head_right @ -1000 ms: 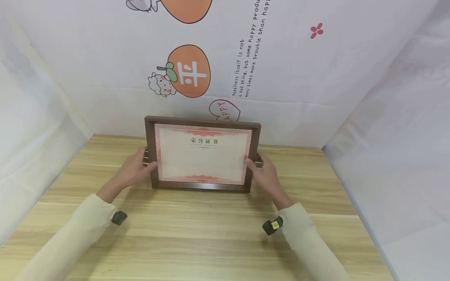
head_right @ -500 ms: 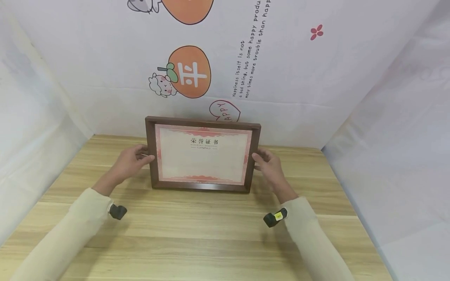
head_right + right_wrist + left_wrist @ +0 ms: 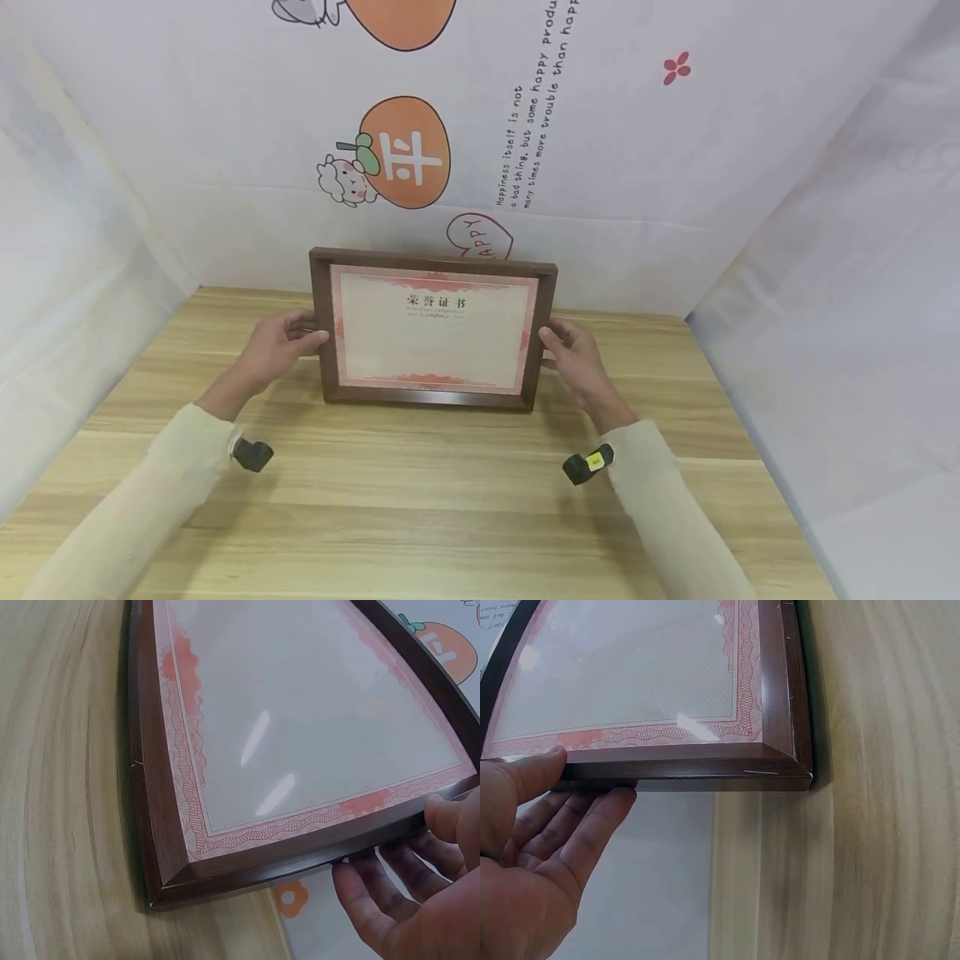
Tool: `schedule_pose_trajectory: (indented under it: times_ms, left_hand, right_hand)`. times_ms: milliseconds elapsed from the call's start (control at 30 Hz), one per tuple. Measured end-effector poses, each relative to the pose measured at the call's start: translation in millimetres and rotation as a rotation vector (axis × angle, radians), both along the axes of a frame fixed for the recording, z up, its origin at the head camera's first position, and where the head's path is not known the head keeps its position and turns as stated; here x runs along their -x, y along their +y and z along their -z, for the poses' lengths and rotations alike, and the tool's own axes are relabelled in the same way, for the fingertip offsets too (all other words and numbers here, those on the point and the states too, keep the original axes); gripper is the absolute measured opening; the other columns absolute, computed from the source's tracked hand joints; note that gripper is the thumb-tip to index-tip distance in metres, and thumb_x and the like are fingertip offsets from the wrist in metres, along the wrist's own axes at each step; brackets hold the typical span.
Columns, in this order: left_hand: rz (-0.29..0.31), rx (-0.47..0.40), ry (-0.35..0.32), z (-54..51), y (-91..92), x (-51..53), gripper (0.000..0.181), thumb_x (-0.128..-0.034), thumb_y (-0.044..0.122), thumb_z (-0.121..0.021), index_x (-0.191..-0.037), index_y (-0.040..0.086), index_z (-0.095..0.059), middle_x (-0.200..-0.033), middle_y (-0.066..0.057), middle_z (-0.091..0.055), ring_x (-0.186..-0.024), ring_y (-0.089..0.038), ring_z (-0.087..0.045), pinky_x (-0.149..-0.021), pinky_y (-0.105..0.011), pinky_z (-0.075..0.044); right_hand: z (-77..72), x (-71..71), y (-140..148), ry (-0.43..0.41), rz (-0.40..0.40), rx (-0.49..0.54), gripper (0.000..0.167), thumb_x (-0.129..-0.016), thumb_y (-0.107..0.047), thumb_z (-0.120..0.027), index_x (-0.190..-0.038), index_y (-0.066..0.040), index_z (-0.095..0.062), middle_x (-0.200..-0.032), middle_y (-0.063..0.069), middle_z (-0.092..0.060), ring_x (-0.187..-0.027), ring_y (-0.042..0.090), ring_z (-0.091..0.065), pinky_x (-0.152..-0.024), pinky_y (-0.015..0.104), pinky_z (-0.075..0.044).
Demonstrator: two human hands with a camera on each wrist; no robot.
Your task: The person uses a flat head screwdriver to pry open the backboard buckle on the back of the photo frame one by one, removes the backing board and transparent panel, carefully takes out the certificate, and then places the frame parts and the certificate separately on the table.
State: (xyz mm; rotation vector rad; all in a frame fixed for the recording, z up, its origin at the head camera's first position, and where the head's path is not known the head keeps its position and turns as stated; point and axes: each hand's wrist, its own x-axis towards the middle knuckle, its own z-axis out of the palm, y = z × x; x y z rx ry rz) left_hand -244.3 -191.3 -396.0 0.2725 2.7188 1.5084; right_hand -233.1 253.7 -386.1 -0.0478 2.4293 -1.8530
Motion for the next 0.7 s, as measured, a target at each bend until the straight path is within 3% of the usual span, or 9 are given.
schedule_pose_trajectory:
  times_ms: [200, 367, 567, 700]
  left_hand:
    - [-0.012, -0.033, 0.008, 3.1, -0.8, -1.3, 0.041, -0.0973, 0.015, -0.063, -0.132, -0.006, -0.054, -0.127, -0.025, -0.060, -0.118, -0.038, -0.060, -0.092, -0.038, -0.058]
    - [-0.029, -0.029, 0.024, 2.6, -3.3, -5.5, 0.043, -0.0964, 0.018, -0.064, -0.133, -0.003, -0.055, -0.128, -0.024, -0.062, -0.119, -0.038, -0.060, -0.094, -0.046, -0.056]
    - [-0.021, -0.045, 0.015, 4.0, -8.0, -11.0, 0.050, -0.0945, 0.024, -0.068, -0.135, -0.002, -0.054, -0.129, -0.023, -0.062, -0.119, -0.038, -0.061, -0.094, -0.046, -0.056]
    - [-0.001, -0.056, 0.037, 5.9, -10.2, -13.9, 0.049, -0.0933, 0.026, -0.069, -0.132, -0.001, -0.057, -0.126, -0.022, -0.064, -0.116, -0.036, -0.063, -0.093, -0.036, -0.058]
  right_hand:
    - [1.8, -1.9, -1, 0.018, 0.014, -0.005, 0.051, -0.106, -0.027, -0.045, -0.148, -0.001, -0.038, -0.143, 0.021, -0.048, -0.124, 0.027, -0.053, -0.098, 0.040, -0.055]
    - [3.9, -4.5, 0, 0.050, 0.011, 0.025, 0.052, -0.104, -0.029, -0.049, -0.147, -0.001, -0.040, -0.143, 0.021, -0.048, -0.116, 0.014, -0.057, -0.097, 0.038, -0.056]
    - [9.6, -9.4, 4, 0.119, -0.010, 0.089, 0.053, -0.101, -0.028, -0.054, -0.144, 0.001, -0.044, -0.130, 0.004, -0.055, -0.113, 0.006, -0.058, -0.092, 0.030, -0.058]
    - [12.6, -11.4, 7, 0.152, -0.045, 0.120, 0.053, -0.101, -0.027, -0.055, -0.144, 0.002, -0.042, -0.125, -0.004, -0.057, -0.115, 0.006, -0.058, -0.092, 0.027, -0.057]
